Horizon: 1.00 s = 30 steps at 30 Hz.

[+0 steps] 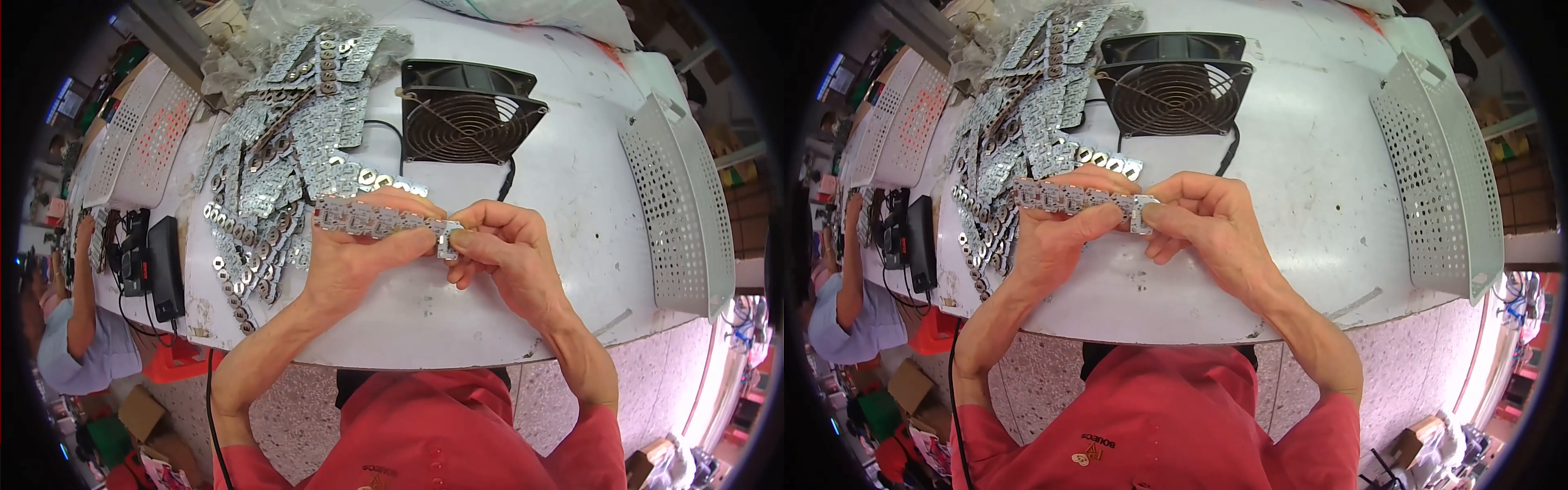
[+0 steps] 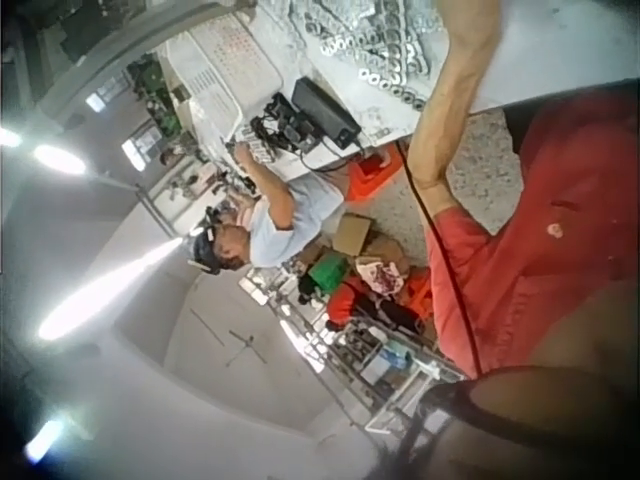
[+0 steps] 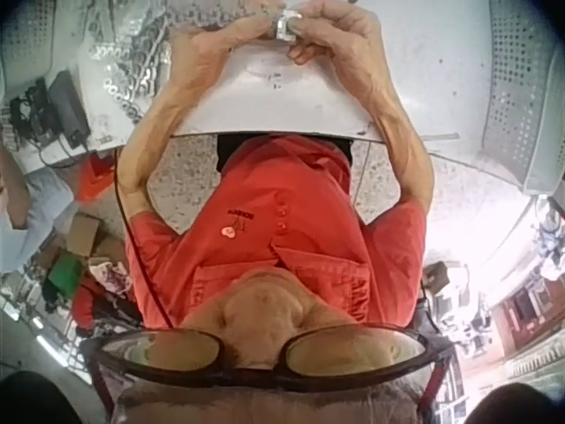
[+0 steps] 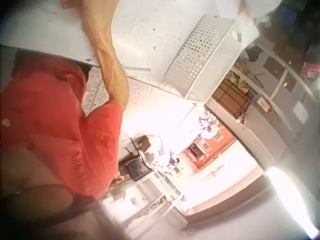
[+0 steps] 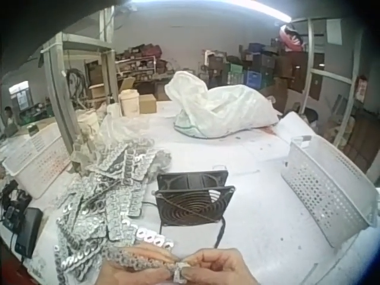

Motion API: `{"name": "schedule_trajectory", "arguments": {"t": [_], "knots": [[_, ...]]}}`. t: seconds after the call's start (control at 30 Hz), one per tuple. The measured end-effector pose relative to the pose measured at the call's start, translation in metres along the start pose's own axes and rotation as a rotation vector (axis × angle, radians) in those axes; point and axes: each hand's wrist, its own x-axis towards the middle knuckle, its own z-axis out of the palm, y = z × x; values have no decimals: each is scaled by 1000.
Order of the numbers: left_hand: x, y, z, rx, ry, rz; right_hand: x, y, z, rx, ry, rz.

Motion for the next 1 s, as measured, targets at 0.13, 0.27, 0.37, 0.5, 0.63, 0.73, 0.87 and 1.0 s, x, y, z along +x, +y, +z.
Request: {"name": "schedule_trajectory", "arguments": {"t": [0.13,0.27,0.37,0.5,0.63,0.73,0.87,1.0], "knots": [[0,3,2,-38,17,-15,0,0,0,-13,-3,19],[0,5,2,32,-9,9,2,1,-1,-5,-2,16],[-1,4,1,117,-10,70,2,2,1,-12,17,-1],[-2,4,3,273,-8,132,3,3,-2,25,-11,37],[-5,1,4,240,42,113,5,5,-4,35,-45,64],[-3,-1,4,224,64,107,8,7,-5,12,-34,51],[-2,-1,6,259,102,77,10,9,-6,-1,-33,34],[0,1,5,167,93,16,9,7,-6,-6,-28,43]]}}
